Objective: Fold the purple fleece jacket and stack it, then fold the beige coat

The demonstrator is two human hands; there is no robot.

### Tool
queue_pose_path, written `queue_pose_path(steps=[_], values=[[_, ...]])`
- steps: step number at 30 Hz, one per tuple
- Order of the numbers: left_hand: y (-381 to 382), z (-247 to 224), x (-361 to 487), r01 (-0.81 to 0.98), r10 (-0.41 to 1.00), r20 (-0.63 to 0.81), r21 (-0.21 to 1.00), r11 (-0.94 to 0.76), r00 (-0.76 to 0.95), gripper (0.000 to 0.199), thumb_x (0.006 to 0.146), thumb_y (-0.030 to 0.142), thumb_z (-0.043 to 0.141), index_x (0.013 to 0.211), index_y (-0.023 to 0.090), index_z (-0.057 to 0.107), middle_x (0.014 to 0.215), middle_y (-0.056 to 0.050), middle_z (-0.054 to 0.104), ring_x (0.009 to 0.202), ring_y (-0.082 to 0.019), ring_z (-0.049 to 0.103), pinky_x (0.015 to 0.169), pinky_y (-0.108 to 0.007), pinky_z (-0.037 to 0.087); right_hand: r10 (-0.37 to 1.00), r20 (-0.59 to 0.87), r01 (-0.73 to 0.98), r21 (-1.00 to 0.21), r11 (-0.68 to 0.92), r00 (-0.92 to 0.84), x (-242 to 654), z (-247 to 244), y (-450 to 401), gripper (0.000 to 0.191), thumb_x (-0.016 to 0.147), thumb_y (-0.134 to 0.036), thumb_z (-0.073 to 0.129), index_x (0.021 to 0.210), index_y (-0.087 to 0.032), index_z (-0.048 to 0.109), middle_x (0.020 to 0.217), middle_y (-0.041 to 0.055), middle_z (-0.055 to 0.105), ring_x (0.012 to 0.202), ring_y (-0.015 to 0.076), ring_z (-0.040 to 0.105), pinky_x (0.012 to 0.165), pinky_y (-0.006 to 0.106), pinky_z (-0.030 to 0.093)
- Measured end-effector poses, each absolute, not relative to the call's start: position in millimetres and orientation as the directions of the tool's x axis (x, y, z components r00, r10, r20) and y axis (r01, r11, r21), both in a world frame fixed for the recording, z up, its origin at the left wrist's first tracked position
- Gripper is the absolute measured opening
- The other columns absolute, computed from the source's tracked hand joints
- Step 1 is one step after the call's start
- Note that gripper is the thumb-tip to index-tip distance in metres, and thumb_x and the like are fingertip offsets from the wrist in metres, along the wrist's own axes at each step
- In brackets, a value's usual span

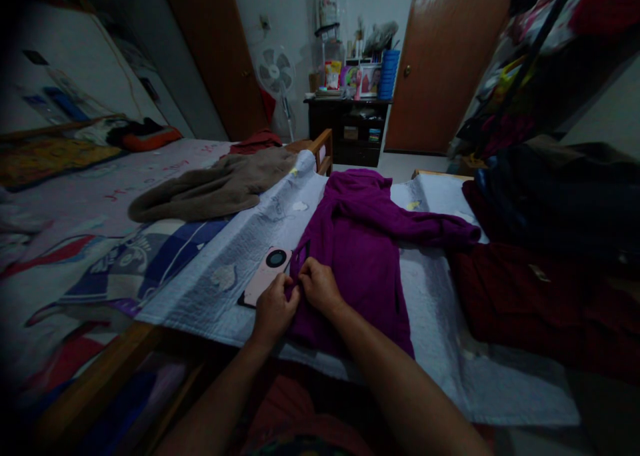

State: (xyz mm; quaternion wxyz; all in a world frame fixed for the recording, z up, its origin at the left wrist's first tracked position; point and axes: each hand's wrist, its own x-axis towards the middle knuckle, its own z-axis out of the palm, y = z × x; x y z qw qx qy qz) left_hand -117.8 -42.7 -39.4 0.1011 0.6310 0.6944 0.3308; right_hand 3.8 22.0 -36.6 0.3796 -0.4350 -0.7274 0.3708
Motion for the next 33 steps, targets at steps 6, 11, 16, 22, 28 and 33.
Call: queue_pose_path(steps=[6, 11, 16, 22, 28, 33], values=[[-46, -36, -121, 0.659, 0.922, 0.229, 0.751, 0.036, -0.311, 0.011, 0.082, 0.031, 0.055, 0.086, 0.022, 0.053, 0.079, -0.001, 0.062, 0.075, -0.019, 0.061, 0.072, -0.029, 0.045, 0.895, 0.229, 0.262, -0.902, 0.343, -0.383, 7, -36, 24, 0.006, 0.080, -0.017, 0.055, 0.076, -0.021, 0.054, 0.071, -0.0030, 0.059, 0.068, 0.0129, 0.054, 0.065, 0.024, 0.040], [-47, -35, -128, 0.618, 0.933, 0.162, 0.783, 0.076, -0.321, 0.018, 0.083, 0.037, 0.053, 0.084, 0.019, 0.057, 0.085, -0.006, 0.063, 0.083, -0.022, 0.060, 0.078, -0.034, 0.045, 0.873, 0.227, 0.140, -0.939, 0.313, -0.431, 8, -40, 25, 0.003, 0.079, -0.019, 0.056, 0.077, -0.020, 0.054, 0.071, -0.0031, 0.057, 0.069, 0.0128, 0.053, 0.067, 0.024, 0.042], [-40, -33, -132, 0.556, 0.978, 0.038, 0.827, 0.083, -0.203, 0.021, 0.084, 0.036, 0.050, 0.078, 0.019, 0.060, 0.077, -0.003, 0.063, 0.077, -0.020, 0.059, 0.073, -0.031, 0.044, 0.885, 0.198, 0.117, -0.956, 0.269, -0.422, 9, -41, 25, 0.002, 0.078, -0.019, 0.055, 0.077, -0.020, 0.054, 0.073, -0.0026, 0.057, 0.069, 0.0129, 0.053, 0.066, 0.024, 0.043], [-35, -37, -130, 0.263, 0.985, -0.051, 0.960, 0.094, -0.166, 0.024, 0.075, 0.039, 0.059, 0.080, 0.016, 0.062, 0.075, -0.002, 0.062, 0.074, -0.017, 0.056, 0.070, -0.027, 0.044, 0.908, 0.244, 0.168, -0.934, 0.315, -0.341, 10, -42, 25, 0.003, 0.079, -0.020, 0.054, 0.077, -0.021, 0.052, 0.071, -0.0027, 0.056, 0.068, 0.0132, 0.053, 0.065, 0.024, 0.041], [-37, -46, -129, 0.211, 0.987, -0.036, 0.975, 0.070, -0.159, 0.025, 0.078, 0.040, 0.059, 0.084, 0.015, 0.060, 0.077, -0.001, 0.060, 0.075, -0.016, 0.055, 0.071, -0.025, 0.044, 0.918, 0.283, 0.245, -0.903, 0.353, -0.278, 8, -40, 23, 0.005, 0.080, -0.019, 0.052, 0.077, -0.022, 0.050, 0.072, -0.0016, 0.058, 0.068, 0.0141, 0.055, 0.066, 0.026, 0.041], [-39, -46, -129, 0.317, 0.986, 0.019, 0.948, 0.034, -0.163, 0.022, 0.081, 0.038, 0.056, 0.084, 0.016, 0.059, 0.079, 0.000, 0.059, 0.078, -0.016, 0.055, 0.073, -0.026, 0.043, 0.926, 0.290, 0.255, -0.902, 0.349, -0.241, 8, -38, 23, 0.005, 0.081, -0.020, 0.052, 0.076, -0.022, 0.050, 0.071, -0.0008, 0.059, 0.068, 0.0150, 0.056, 0.066, 0.026, 0.041]])
